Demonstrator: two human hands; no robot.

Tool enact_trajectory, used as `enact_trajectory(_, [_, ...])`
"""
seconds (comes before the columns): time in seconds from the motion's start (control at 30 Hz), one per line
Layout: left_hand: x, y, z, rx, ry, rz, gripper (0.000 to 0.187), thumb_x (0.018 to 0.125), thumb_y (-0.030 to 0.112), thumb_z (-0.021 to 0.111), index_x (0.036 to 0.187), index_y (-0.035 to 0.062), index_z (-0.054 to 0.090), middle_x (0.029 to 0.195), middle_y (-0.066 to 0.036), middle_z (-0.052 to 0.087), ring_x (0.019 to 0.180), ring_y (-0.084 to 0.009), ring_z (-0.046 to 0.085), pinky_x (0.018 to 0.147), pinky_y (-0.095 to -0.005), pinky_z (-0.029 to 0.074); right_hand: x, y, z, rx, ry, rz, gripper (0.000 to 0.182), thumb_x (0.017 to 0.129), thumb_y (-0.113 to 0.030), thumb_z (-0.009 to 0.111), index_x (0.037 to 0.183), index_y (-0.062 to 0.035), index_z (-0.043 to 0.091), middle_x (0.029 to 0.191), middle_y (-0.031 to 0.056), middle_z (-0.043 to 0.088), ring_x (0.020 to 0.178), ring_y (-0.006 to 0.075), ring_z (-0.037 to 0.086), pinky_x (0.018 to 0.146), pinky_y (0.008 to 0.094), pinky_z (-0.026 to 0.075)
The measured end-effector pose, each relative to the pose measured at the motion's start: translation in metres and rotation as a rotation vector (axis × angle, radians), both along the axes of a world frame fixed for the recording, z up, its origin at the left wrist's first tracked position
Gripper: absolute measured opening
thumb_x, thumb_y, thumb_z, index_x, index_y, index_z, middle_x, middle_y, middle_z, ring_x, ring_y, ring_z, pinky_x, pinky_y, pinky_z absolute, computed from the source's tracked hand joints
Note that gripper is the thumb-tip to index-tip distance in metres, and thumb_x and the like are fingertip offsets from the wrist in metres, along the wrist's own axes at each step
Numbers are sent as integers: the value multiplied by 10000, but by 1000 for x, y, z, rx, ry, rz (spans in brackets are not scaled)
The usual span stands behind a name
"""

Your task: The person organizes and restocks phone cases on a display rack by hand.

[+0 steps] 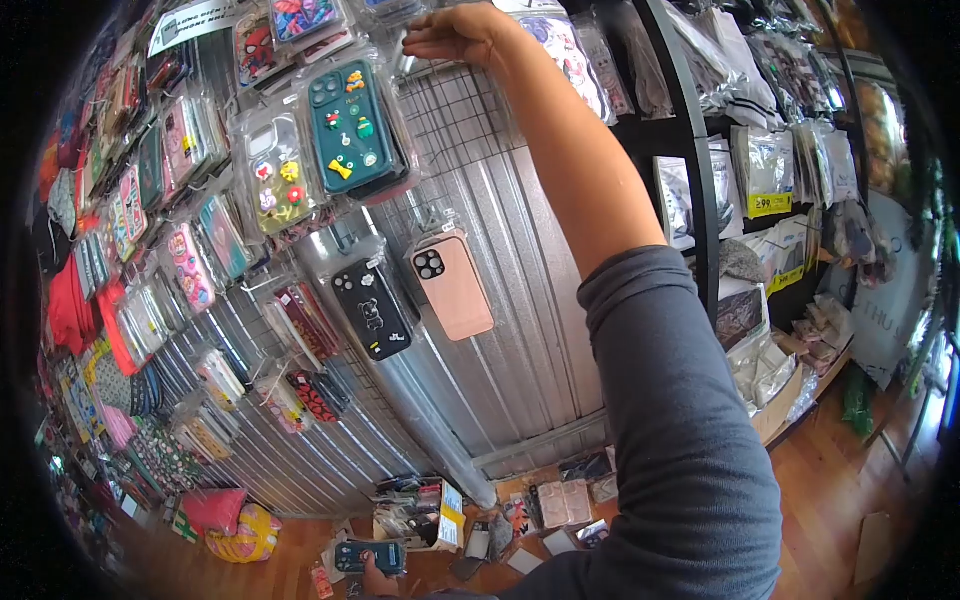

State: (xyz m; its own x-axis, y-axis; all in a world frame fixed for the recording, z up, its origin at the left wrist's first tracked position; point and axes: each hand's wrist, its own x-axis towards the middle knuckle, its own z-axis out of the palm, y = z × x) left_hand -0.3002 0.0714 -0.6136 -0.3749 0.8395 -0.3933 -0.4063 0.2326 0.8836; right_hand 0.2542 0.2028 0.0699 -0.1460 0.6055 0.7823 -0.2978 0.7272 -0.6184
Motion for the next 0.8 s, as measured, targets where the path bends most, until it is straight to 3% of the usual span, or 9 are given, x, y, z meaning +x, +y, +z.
enact_trajectory(0.07, [0,-2,0,-12,7,-13,454,881,349,366,1268,116,322,1245,-65,374,1124,-212,374,899,-380,348,-1,-10,4,-158,33,-4,220,821,-168,501,913,-6,616,875,158,620,751,283,617,658,368,504])
enact_trajectory(0.13, [1,-4,1,-22,13,-22,461,894,364,340,1286,123,308,1271,-61,354,1149,-206,351,914,-374,332,-1,-22,-2,187,-153,-435,209,782,-141,572,820,62,603,798,157,625,687,292,626,616,394,523])
enact_trajectory(0.2, [2,-7,2,-41,12,-38,470,907,379,313,1305,130,294,1297,-56,335,1175,-199,329,928,-368,317,4,-14,8,269,-155,-562,146,744,-86,596,805,46,606,678,140,618,585,248,621,537,337,510])
enact_trajectory(0.27, [2,-8,1,-48,18,-51,473,913,385,304,1310,129,292,1302,-57,330,1173,-195,328,927,-364,316,5,-28,13,617,-466,-1222,129,740,-90,584,786,27,608,610,124,597,534,194,601,490,311,475])
enact_trajectory(0.4, [-3,-3,-7,-11,25,-53,470,909,381,319,1296,115,309,1269,-70,352,1116,-194,368,896,-362,346,5,-35,20,541,-419,-1246,129,757,-104,560,766,16,605,570,94,575,489,156,557,469,305,436])
enact_trajectory(0.53, [-4,3,-13,5,50,-92,467,905,377,335,1281,101,326,1237,-83,373,1058,-193,408,864,-359,376,13,-28,24,649,-371,-1078,122,758,-98,564,762,16,606,556,85,563,482,135,535,471,279,427])
enact_trajectory(0.57, [-4,4,-19,8,62,-105,466,904,376,339,1277,97,331,1229,-87,379,1044,-193,418,856,-359,384,13,-27,24,813,-387,-1160,123,763,-97,564,733,17,600,546,77,554,472,127,519,461,276,414])
enact_trajectory(0.67, [9,1,-20,62,170,-154,450,900,368,352,1245,80,367,1183,-92,406,972,-191,446,815,-360,410,13,-13,24,698,-299,-1150,118,757,-97,569,708,8,593,542,67,548,479,130,515,462,286,408])
enact_trajectory(0.8, [23,-19,6,125,252,-148,418,896,357,363,1181,59,429,1109,-88,443,874,-187,463,752,-361,431,8,21,21,822,-76,-1279,111,728,-108,574,694,-2,574,574,156,542,526,252,546,509,347,415])
